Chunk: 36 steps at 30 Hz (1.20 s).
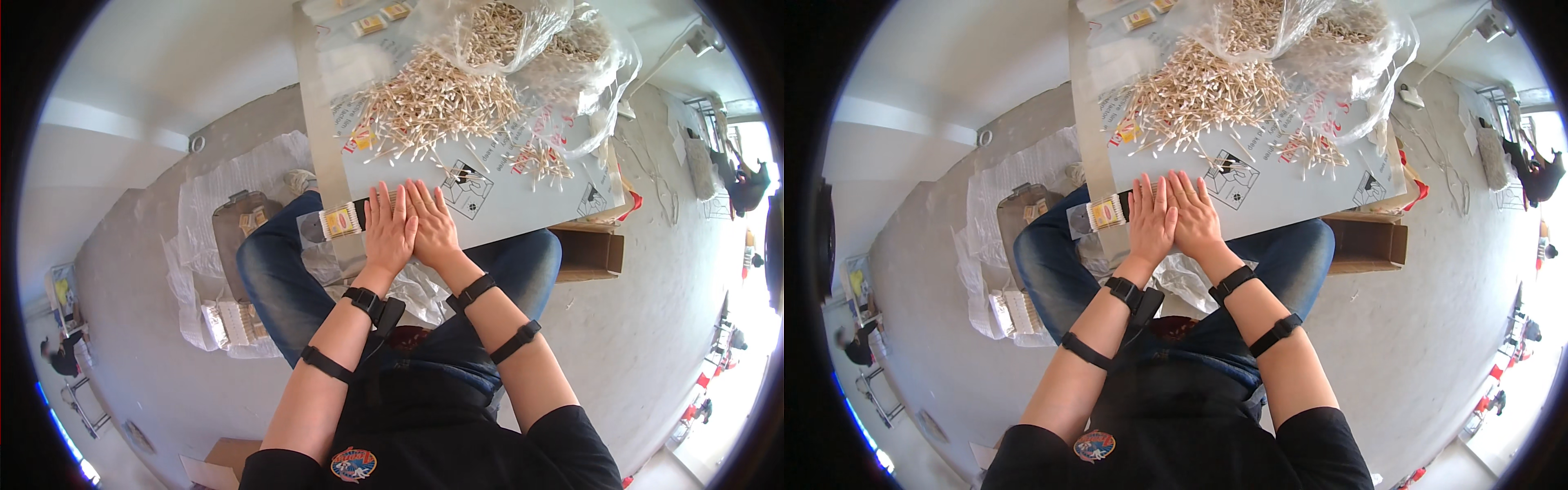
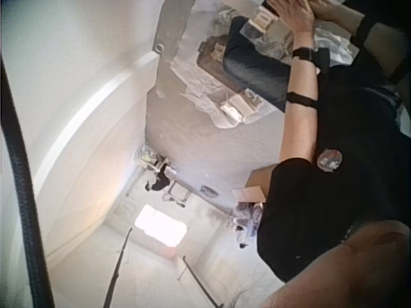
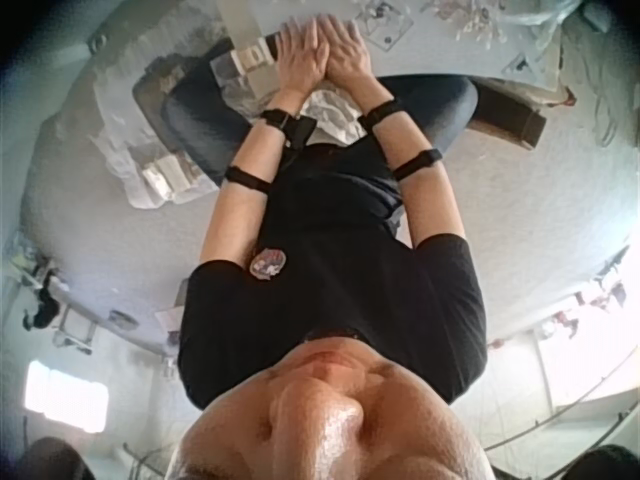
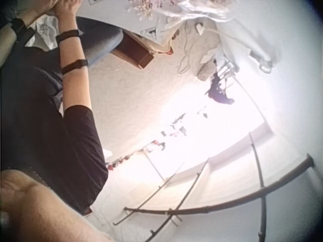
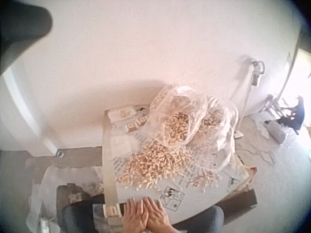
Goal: Placing small wooden sticks into individual plastic packets and arranging them in a container.
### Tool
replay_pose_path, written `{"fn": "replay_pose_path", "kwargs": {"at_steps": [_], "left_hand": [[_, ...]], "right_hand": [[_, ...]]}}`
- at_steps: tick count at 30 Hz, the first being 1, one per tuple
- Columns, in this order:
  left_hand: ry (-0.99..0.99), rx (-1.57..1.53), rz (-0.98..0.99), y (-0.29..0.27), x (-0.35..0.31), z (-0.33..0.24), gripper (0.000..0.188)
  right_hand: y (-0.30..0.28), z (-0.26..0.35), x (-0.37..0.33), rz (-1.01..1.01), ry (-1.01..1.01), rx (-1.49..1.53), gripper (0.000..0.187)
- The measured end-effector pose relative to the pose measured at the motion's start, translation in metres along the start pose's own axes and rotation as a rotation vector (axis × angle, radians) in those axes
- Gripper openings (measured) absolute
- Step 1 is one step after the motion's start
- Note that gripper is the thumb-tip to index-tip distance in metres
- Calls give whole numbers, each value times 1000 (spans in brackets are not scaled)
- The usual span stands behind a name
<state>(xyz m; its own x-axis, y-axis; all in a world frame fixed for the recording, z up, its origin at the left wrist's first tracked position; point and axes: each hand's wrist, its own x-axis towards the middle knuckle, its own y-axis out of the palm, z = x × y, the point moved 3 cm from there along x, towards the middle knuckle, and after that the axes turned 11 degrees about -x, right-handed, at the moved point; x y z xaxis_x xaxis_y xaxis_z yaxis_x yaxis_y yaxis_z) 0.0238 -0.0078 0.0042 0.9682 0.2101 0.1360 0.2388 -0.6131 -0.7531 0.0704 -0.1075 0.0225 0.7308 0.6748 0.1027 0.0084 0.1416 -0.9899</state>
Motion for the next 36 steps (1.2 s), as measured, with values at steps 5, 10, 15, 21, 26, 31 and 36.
{"fn": "replay_pose_path", "kwargs": {"at_steps": [5,10,15,21,26,31,36], "left_hand": [[78,1,-23,-5,5,2,58],[59,-55,10,-5,2,9,57],[35,51,24,-5,-5,3,57],[-21,34,26,-6,-4,3,58],[35,16,59,-8,-5,4,61],[17,-62,51,-6,-6,12,63],[19,26,59,-2,-7,10,65]], "right_hand": [[4,-1,-1,-18,18,-9,56],[0,2,1,-54,29,33,54],[1,0,1,-54,29,18,55],[3,11,0,-57,48,10,56],[4,12,-2,-20,53,-20,57],[6,13,0,-15,54,3,57],[6,7,-1,-63,35,-9,57]]}}
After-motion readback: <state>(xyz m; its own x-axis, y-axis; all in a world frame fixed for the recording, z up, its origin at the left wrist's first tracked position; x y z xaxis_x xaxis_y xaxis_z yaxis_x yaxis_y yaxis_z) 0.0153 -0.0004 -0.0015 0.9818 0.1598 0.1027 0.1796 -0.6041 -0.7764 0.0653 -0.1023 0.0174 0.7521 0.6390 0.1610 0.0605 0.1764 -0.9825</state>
